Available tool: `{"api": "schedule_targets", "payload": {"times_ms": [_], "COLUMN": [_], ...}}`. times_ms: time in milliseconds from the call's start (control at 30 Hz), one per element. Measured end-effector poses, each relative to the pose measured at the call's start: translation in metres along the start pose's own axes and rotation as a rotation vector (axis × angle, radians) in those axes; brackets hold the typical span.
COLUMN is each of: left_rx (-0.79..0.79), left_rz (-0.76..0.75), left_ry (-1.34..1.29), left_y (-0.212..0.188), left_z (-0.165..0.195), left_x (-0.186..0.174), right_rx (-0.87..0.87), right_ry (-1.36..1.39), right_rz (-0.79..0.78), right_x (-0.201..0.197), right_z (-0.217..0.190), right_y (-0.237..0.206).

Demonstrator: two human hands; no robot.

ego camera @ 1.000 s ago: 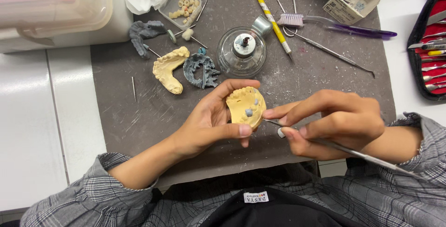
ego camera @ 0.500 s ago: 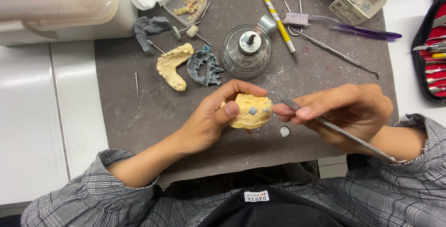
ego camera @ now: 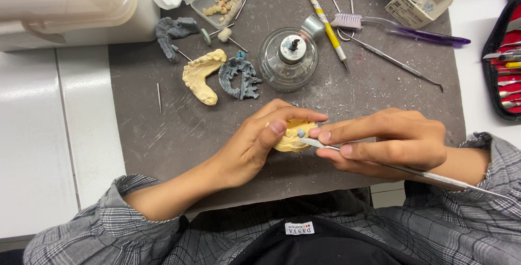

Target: The person holds a yellow dental stone cast of a dental arch and uses a metal waxing instrument to add and shape blue wax on the teeth of the model. They periodically warm the instrument tip over a small burner, rotate the cast to reach different tooth surfaces, and pick up small tooth-colored components from a tray on the bench.

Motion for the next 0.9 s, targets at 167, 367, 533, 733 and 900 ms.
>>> {"api": "schedule_targets", "payload": {"times_ms": [167, 367, 533, 733, 900], "left_rx": [0.020, 0.023, 0.016, 0.024, 0.011], "left_rz": [0.045, 0.081, 0.083, 0.095, 0.100], "left_ry": [0.101, 0.197, 0.186, 0.203, 0.215], "left_y": [0.002, 0.003, 0.003, 0.003, 0.001], "left_z": [-0.006, -0.006, -0.005, -0.007, -0.010], "left_x": [-0.007, -0.014, -0.015, -0.017, -0.017], "right_rx": [-0.088, -0.147, -0.118, -0.106, -0.023], "right_ry": [-0.034, -0.076, -0.120, -0.122, -0.099], "right_rz": [-0.006, -0.019, -0.019, -0.025, -0.004], "right_x": [0.003, 0.007, 0.008, 0.011, 0.010], "right_z": [0.002, 0.002, 0.004, 0.005, 0.011], "right_y": [0.001, 0.001, 0.002, 0.003, 0.002]}}
Point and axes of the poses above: each hand's wrist, its own y-axis towards the middle knuckle, its own x-axis out of the palm, z = x × y, the point moved 10 cm from there along y, towards the middle knuckle, and after that the axes turned 9 degrees about x, right-handed, at the moved point
